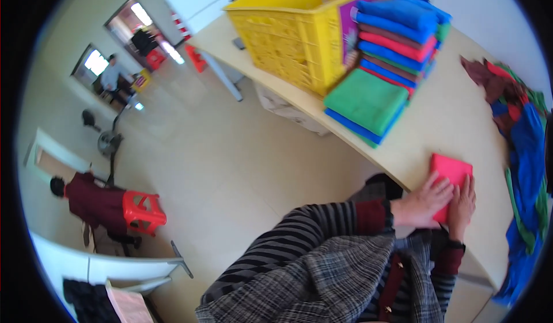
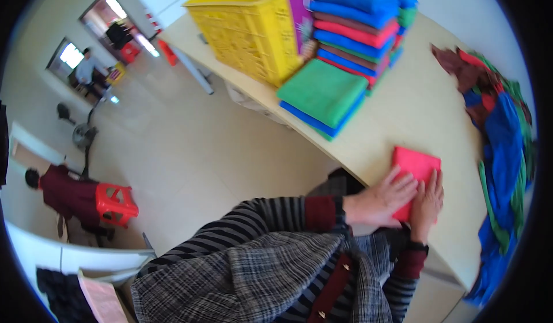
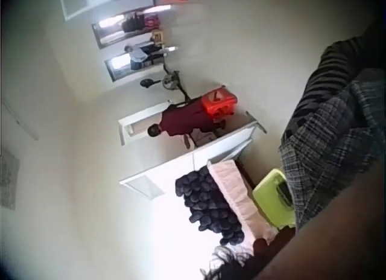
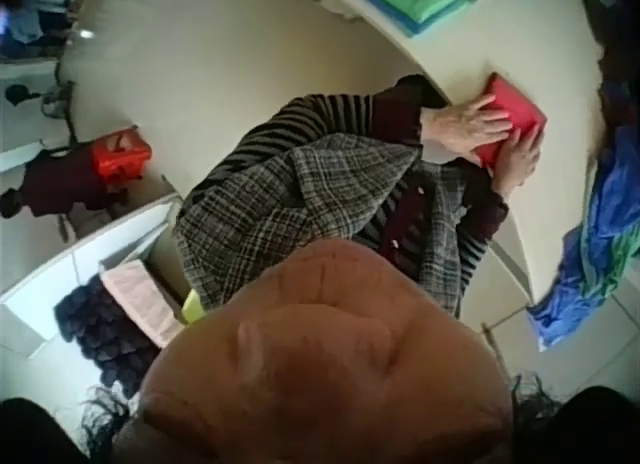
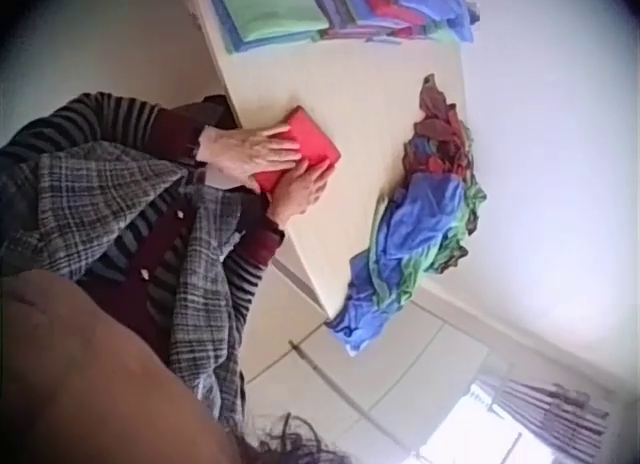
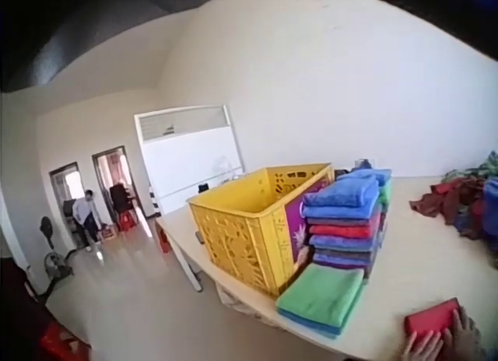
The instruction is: The person folds a green cloth by hand and places it on a stack, then unfolds and folds a red cloth. Finally, the person unfolds a blue cloth and folds it into a square.
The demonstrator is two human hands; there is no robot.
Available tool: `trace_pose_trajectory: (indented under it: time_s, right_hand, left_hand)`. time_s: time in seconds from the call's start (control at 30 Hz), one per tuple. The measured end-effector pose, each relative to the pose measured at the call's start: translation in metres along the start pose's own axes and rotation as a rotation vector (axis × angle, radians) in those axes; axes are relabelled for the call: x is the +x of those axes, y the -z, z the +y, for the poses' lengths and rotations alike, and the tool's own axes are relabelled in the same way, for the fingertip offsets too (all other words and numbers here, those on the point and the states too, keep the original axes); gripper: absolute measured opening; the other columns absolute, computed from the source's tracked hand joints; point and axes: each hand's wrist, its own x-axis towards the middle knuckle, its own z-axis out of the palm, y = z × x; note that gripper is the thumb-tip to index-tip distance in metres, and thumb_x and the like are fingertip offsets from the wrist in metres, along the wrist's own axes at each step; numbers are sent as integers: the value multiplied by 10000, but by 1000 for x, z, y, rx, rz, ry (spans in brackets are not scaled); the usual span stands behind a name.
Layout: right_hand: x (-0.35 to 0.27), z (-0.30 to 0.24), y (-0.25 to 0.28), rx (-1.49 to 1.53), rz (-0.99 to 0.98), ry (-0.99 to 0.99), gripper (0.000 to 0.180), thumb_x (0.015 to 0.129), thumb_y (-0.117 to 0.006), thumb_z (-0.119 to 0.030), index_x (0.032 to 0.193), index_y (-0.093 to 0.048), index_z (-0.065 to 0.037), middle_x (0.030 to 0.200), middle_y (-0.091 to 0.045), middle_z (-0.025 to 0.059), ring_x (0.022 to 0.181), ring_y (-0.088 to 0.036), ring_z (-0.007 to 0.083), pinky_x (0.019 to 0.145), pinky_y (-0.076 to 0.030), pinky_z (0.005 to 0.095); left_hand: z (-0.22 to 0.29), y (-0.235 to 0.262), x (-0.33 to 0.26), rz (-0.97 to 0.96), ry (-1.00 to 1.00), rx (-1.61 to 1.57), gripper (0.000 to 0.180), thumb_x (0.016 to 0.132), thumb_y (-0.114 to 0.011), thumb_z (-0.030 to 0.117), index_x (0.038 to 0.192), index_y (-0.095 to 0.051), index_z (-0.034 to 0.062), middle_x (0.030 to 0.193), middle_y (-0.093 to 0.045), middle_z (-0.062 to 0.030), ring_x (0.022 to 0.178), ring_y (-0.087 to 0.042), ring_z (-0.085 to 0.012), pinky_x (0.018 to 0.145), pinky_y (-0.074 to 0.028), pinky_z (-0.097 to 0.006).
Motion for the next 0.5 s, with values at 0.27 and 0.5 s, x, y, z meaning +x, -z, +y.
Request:
trace_pose_trajectory:
  time_s: [0.27,0.5]
  right_hand:
    - [-22,-61,40,129,31,71,535,982,-565,-258,1453,-466,-24,1496,-456,205,1333,-458,408,1114,-371,464]
    - [-13,-75,63,8,73,56,551,982,-556,-267,1460,-458,-13,1509,-445,195,1431,-357,384,1168,-301,488]
  left_hand:
    - [-63,58,1,-107,38,128,641,766,-800,308,1326,-592,77,1393,-542,-151,1347,-449,-354,1134,-286,-594]
    - [-72,56,10,-200,117,61,569,971,-600,383,1412,-518,33,1507,-443,-174,1409,-396,-324,1167,-241,-575]
